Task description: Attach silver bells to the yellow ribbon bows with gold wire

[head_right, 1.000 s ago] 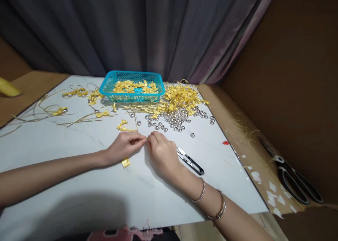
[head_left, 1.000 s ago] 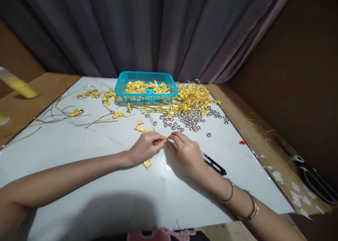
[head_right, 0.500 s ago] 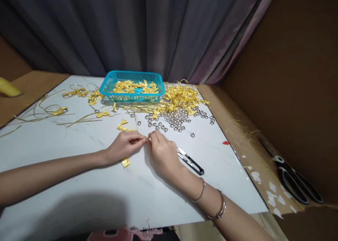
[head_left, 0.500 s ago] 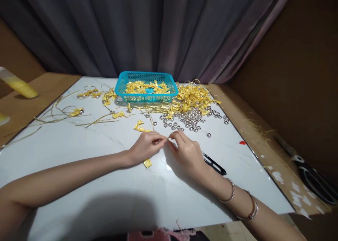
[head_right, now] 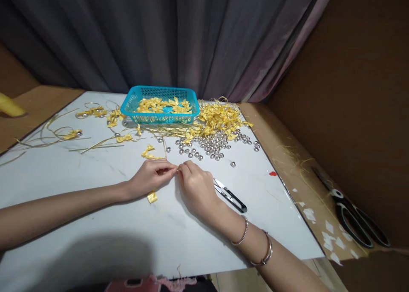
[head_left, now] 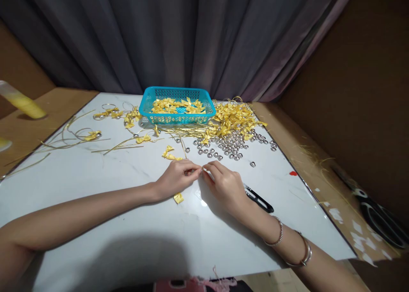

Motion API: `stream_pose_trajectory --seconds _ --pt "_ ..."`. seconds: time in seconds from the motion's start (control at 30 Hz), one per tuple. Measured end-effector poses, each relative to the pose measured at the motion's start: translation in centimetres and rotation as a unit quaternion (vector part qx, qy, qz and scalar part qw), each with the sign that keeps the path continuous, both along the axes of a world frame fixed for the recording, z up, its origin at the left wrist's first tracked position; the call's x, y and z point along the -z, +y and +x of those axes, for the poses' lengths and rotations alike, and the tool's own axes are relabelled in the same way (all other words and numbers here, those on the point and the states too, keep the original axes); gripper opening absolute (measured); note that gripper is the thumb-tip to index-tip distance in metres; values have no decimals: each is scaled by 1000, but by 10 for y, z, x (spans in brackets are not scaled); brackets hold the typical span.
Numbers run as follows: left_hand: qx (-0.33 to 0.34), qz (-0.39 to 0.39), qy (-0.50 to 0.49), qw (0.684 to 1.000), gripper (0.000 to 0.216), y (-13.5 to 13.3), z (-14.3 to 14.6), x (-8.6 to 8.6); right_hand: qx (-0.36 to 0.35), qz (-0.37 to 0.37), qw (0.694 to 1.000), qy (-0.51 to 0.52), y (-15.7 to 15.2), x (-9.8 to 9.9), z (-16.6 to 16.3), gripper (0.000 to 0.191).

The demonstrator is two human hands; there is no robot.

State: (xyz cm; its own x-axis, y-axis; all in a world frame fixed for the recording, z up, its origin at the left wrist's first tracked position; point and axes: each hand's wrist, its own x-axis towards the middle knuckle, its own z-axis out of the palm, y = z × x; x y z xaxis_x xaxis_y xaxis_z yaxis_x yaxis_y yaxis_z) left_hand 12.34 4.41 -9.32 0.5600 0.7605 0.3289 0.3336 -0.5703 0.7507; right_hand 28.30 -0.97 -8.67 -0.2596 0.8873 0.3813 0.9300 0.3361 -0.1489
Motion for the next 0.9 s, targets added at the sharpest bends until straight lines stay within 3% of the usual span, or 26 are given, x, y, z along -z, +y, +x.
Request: stream_pose_trajectory --seconds 0.2,0.6,0.9 --pt "4 19 18 1000 22 0 1 0 -14 -46 998 -33 1 -2 0 21" --pt "18 67 40 997 23 -1 1 0 -49 -26 994 -99 1 -5 -2 20" --pt "51 101 17 993 20 -2 1 1 11 -131 991 -8 9 -15 2 9"
